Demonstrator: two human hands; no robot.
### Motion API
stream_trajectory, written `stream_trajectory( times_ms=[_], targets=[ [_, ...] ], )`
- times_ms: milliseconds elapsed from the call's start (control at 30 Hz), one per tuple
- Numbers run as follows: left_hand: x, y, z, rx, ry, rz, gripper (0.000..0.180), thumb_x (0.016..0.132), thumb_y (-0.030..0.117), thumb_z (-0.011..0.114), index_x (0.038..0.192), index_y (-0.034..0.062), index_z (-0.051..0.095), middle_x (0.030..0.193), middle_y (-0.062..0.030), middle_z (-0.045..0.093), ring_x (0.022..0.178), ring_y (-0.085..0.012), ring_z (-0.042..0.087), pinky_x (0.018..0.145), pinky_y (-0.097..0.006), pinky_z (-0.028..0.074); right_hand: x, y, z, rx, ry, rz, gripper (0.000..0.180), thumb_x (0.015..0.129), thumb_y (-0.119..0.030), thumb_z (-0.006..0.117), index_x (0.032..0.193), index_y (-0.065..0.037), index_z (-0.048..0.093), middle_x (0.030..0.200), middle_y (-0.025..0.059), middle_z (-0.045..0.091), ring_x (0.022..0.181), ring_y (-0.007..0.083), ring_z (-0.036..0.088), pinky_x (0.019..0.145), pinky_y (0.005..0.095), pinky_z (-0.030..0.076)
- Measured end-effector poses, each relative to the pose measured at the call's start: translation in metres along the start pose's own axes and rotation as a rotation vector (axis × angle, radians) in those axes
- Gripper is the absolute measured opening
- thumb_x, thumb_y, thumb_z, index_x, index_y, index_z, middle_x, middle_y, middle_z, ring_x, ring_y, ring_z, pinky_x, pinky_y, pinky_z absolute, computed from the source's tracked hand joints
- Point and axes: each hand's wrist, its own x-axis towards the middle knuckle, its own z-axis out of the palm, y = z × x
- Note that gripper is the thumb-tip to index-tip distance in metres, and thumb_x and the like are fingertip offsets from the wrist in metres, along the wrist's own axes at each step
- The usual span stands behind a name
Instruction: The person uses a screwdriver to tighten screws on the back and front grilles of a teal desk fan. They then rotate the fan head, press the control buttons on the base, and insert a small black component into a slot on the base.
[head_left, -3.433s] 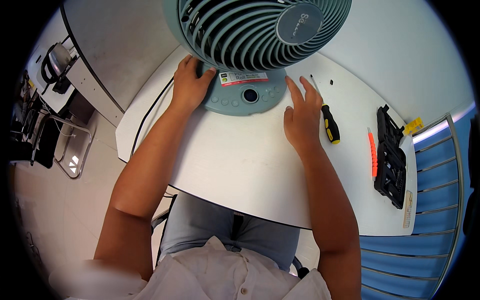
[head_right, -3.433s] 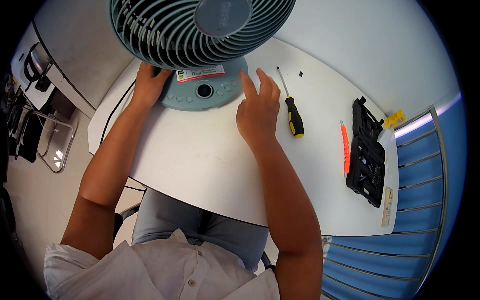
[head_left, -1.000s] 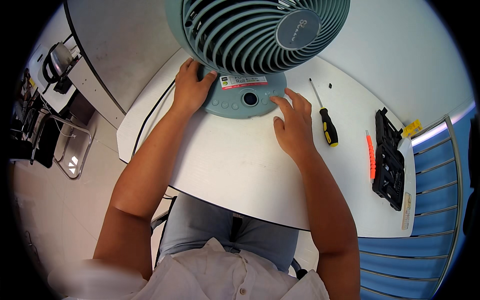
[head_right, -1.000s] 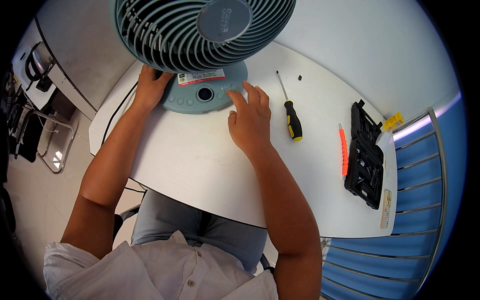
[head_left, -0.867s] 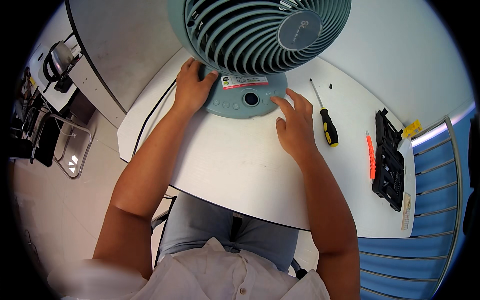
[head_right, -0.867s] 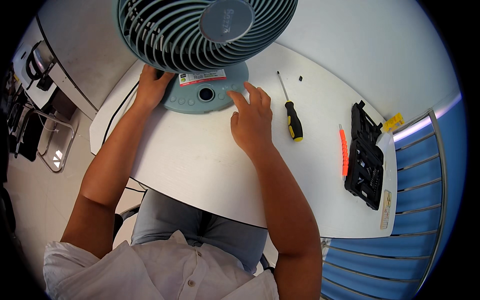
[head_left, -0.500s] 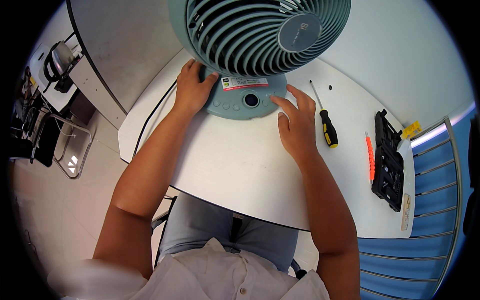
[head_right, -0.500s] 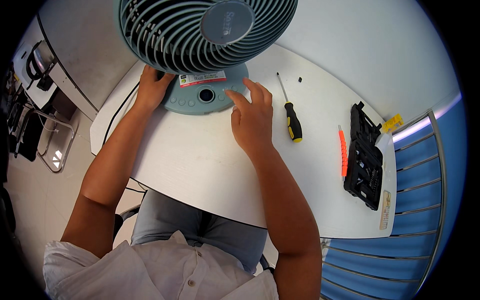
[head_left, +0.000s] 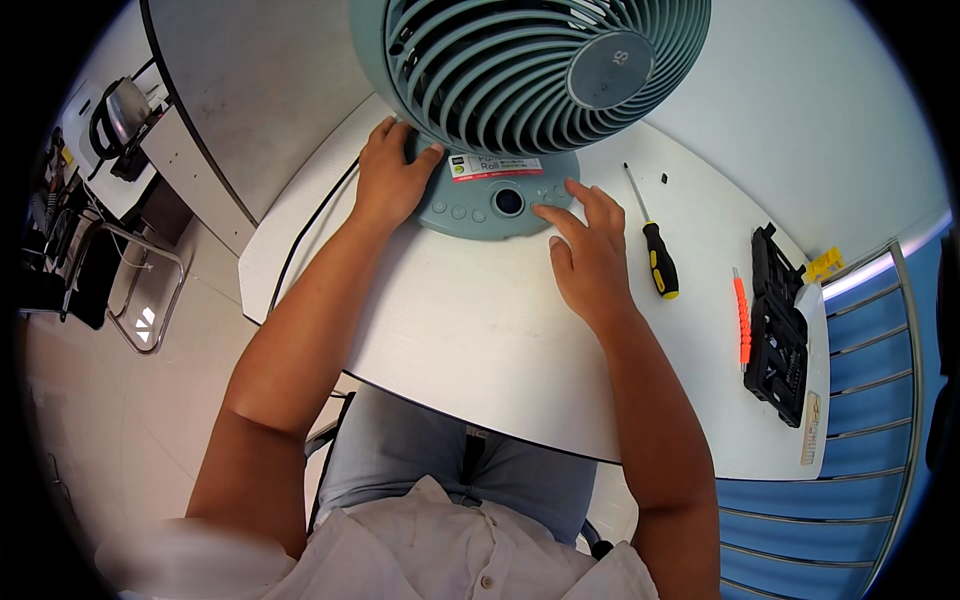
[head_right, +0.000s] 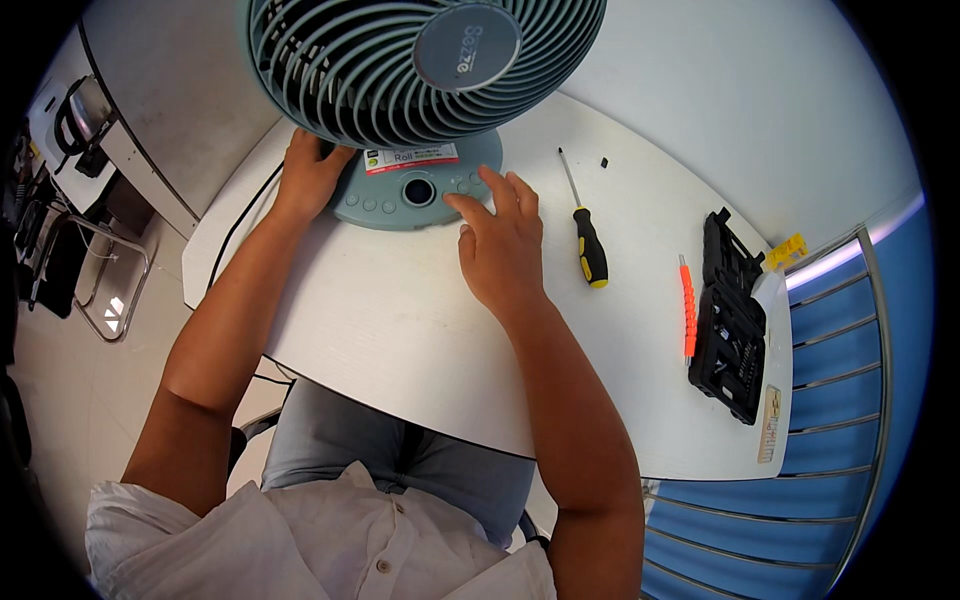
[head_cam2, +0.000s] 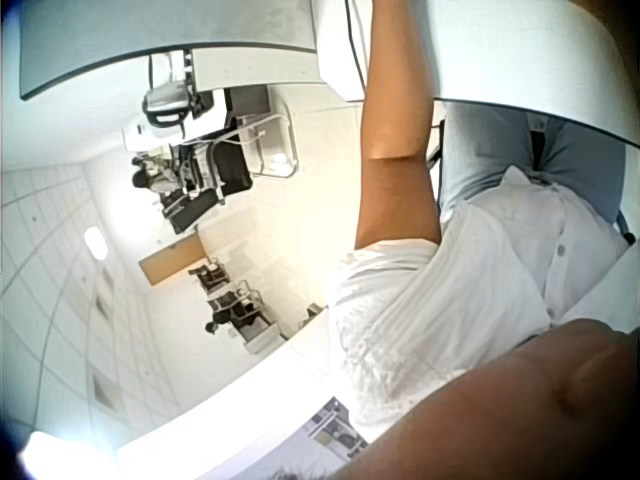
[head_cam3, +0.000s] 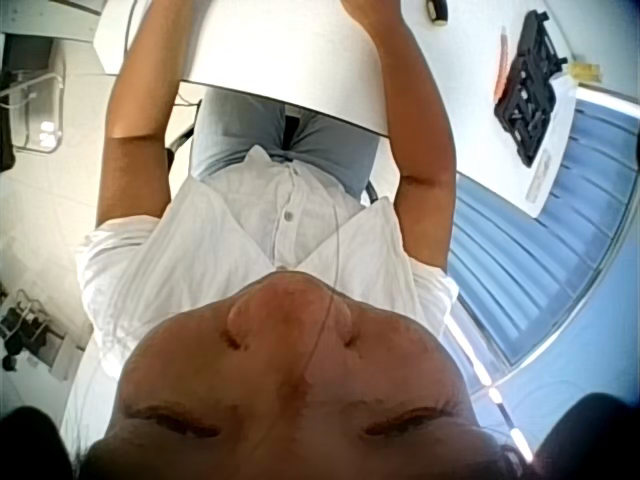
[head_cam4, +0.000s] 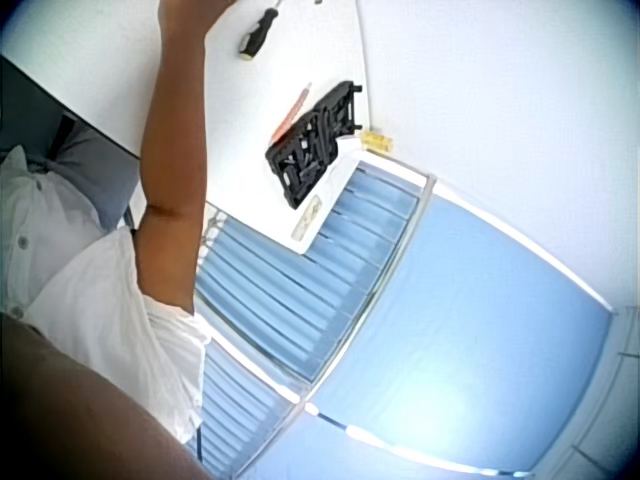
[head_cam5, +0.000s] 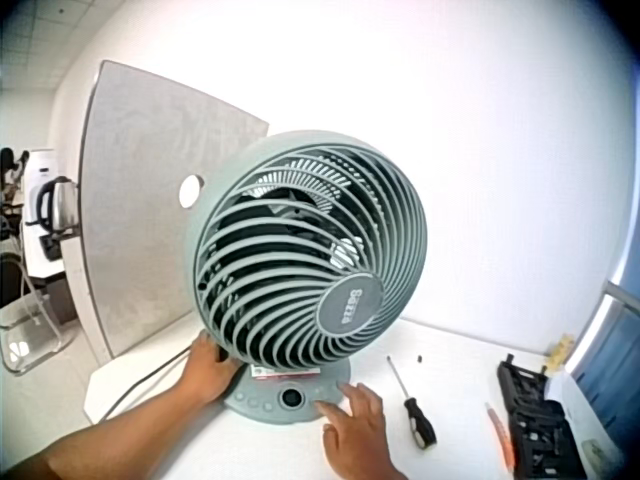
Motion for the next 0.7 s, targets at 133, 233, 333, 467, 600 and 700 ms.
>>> stream_trajectory(
  times_ms=[133,233,333,467,600,700],
  targets=[
    [-0.0001,0.0005,-0.0001,0.002,-0.003,0.009,0.052,0.084,0.031,0.064,0.127,0.0028,0.055,0.14,-0.0249,0.041,0.128,-0.038,0.042,0.108,-0.043,0.034,-0.0004,0.0024,-0.0003,0.01,-0.003,-0.004,0.043,0.08,0.004,0.057,0.114,-0.019,0.066,0.14,0.0103,0.043,0.133,0.0351,0.031,0.104,0.0473,0.035],
    [0.0003,-0.0004,0.0009,-0.009,0.001,0.007,0.051,0.084,0.03,0.064,0.127,0.003,0.055,0.14,-0.0244,0.041,0.128,-0.0378,0.042,0.108,-0.043,0.034,0.0001,0.0014,-0.0008,0.001,-0.014,0.007,0.044,0.079,0.005,0.057,0.115,-0.019,0.066,0.14,0.0107,0.043,0.132,0.0352,0.033,0.103,0.0466,0.036],
    [0.0004,0.0004,0.0009,-0.019,-0.001,0.005,0.051,0.084,0.03,0.064,0.127,0.003,0.055,0.14,-0.0241,0.041,0.128,-0.0374,0.042,0.108,-0.043,0.034,-0.0003,0.0019,-0.0006,0.009,-0.02,0.012,0.045,0.079,0.005,0.057,0.116,-0.019,0.065,0.14,0.0112,0.043,0.132,0.0356,0.033,0.103,0.046,0.036],
    [0.0005,0.0013,0.0008,-0.023,-0.002,0.005,0.051,0.084,0.029,0.064,0.126,0.0023,0.055,0.139,-0.0239,0.042,0.127,-0.0373,0.044,0.107,-0.043,0.035,-0.0002,0.002,-0.0022,0.034,-0.044,0.023,0.045,0.079,0.006,0.057,0.116,-0.018,0.065,0.141,0.0114,0.042,0.132,0.0357,0.033,0.104,0.0456,0.036],
    [0.0016,-0.0067,0.0026,-0.044,0.028,0.036,0.05,0.083,0.029,0.064,0.125,0.0016,0.056,0.138,-0.024,0.043,0.125,-0.0376,0.045,0.106,-0.043,0.036,0.0007,-0.001,-0.0032,0.045,-0.067,0.039,0.046,0.079,0.005,0.057,0.118,-0.018,0.064,0.142,0.0114,0.041,0.133,0.0356,0.032,0.105,0.0454,0.035],
    [0.001,-0.0018,0.0017,-0.069,0.023,0.042,0.05,0.083,0.028,0.065,0.125,0.0013,0.056,0.137,-0.0243,0.044,0.124,-0.0378,0.046,0.106,-0.043,0.037,-0.0008,-0.0004,-0.0031,0.036,-0.082,0.054,0.047,0.08,0.005,0.057,0.119,-0.019,0.063,0.142,0.0114,0.041,0.134,0.0351,0.031,0.107,0.0458,0.033]
  ],
)
